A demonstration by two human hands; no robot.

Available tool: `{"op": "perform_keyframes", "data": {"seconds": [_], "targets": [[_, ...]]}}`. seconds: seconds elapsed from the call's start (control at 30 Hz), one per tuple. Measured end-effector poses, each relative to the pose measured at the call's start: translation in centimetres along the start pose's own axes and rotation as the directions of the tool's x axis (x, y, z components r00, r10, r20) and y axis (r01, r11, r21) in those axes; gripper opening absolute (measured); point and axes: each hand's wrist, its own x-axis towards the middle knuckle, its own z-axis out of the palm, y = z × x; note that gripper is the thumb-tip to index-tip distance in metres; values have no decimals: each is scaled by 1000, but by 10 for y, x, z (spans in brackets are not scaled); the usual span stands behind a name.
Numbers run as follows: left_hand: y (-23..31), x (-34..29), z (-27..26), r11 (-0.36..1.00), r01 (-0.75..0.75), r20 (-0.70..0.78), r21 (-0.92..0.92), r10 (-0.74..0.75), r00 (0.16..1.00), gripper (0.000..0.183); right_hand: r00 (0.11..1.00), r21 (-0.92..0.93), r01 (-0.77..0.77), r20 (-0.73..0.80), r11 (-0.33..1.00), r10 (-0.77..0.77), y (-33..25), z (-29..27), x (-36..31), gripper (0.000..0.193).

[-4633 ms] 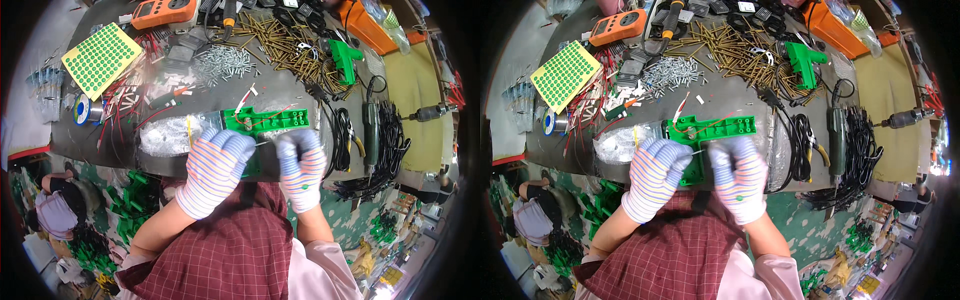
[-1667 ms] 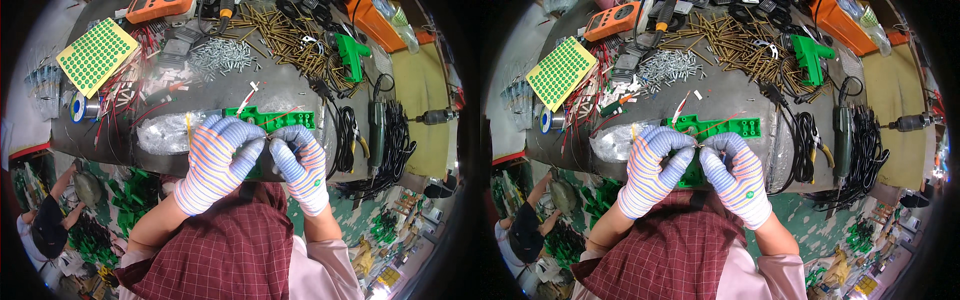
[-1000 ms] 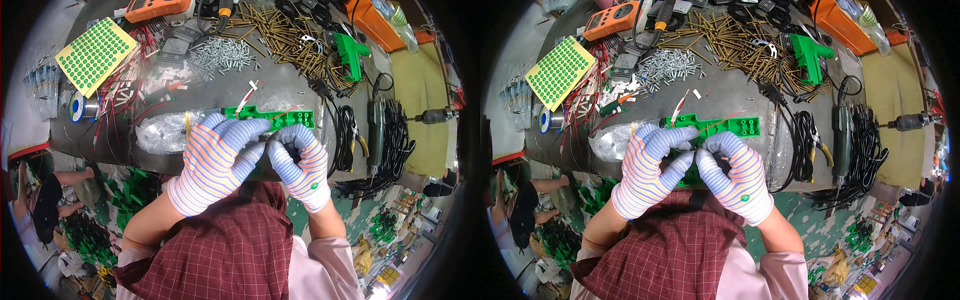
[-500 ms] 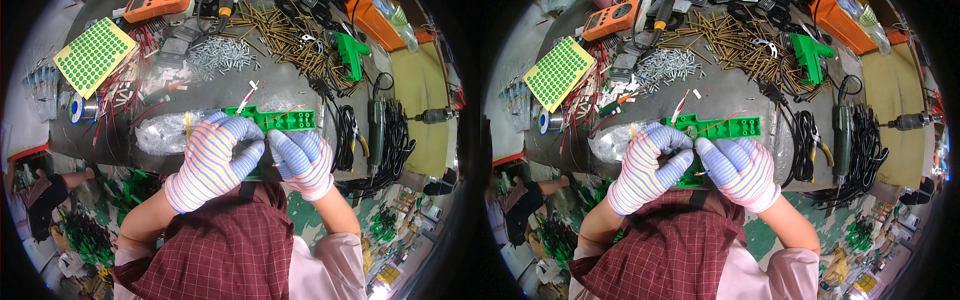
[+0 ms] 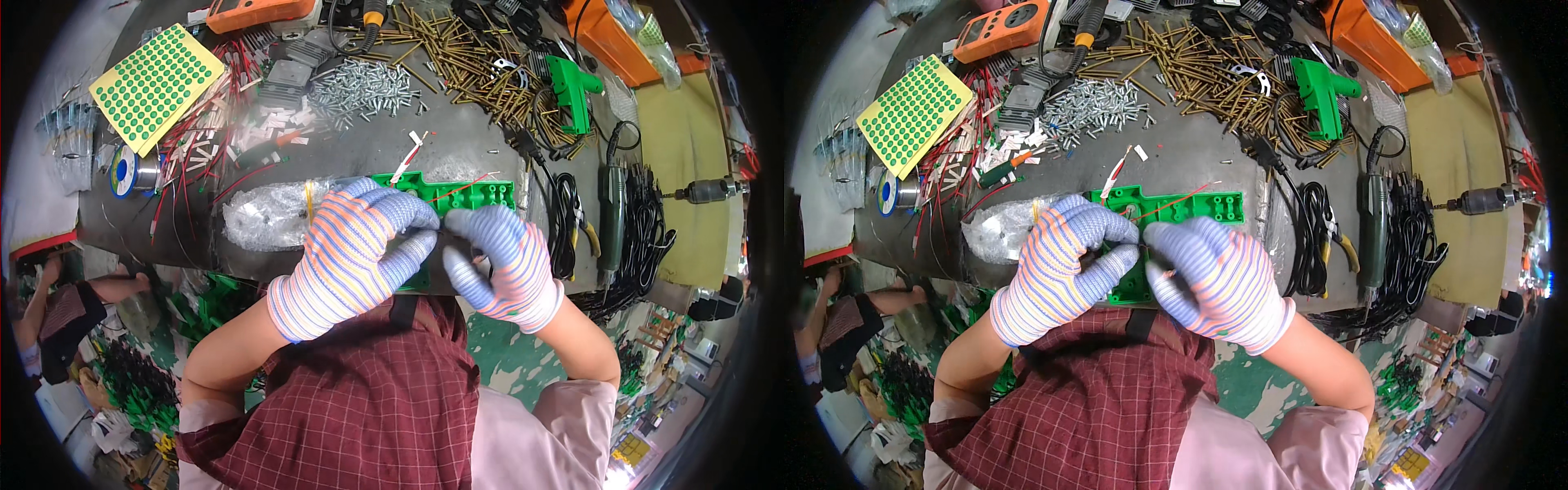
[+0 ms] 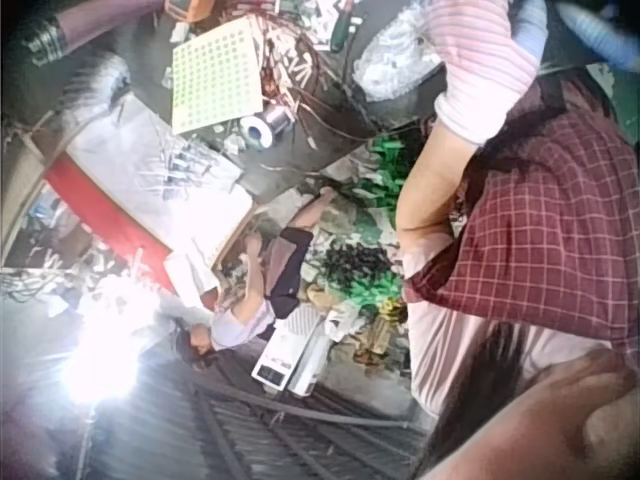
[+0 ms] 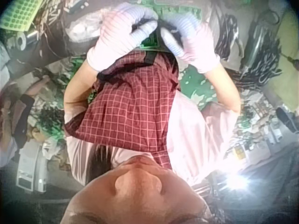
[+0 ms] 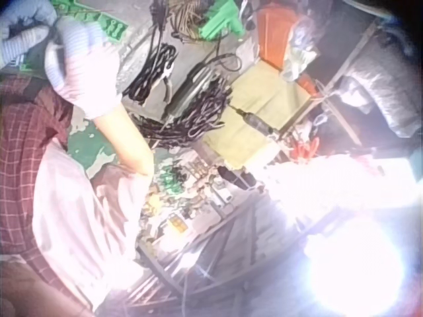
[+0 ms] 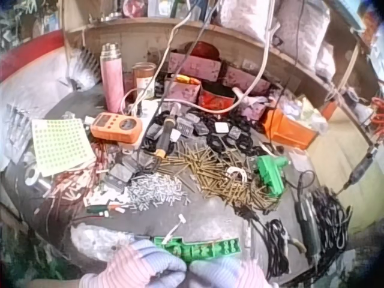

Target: Assembling a handheld electronic device with a green plastic housing, including wiring and soldering.

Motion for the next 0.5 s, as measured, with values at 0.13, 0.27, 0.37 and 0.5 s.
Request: {"op": "perform_keyframes", "data": {"seconds": [0.13, 0.27, 0.37, 0.5], "targets": [[-3, -1, 0, 1000, -26, 2, 5, 26, 1000, 17, 954, -300, 264, -60, 917, -294, 17, 12, -4, 33], [-1, -4, 5, 877, -254, -48, 407, 299, 953, 18, 887, 453, -460, 191, 764, 421, -2, 9, 9, 17], [0, -8, 8, 793, -345, -56, 502, 428, 902, 20, 599, 661, -749, 707, -49, 376, 19, 2, 13, 14], [-6, -2, 9, 992, -96, -133, 81, 106, 985, 18, 885, 385, -444, 48, 809, 463, -5, 1, 0, 17]]}}
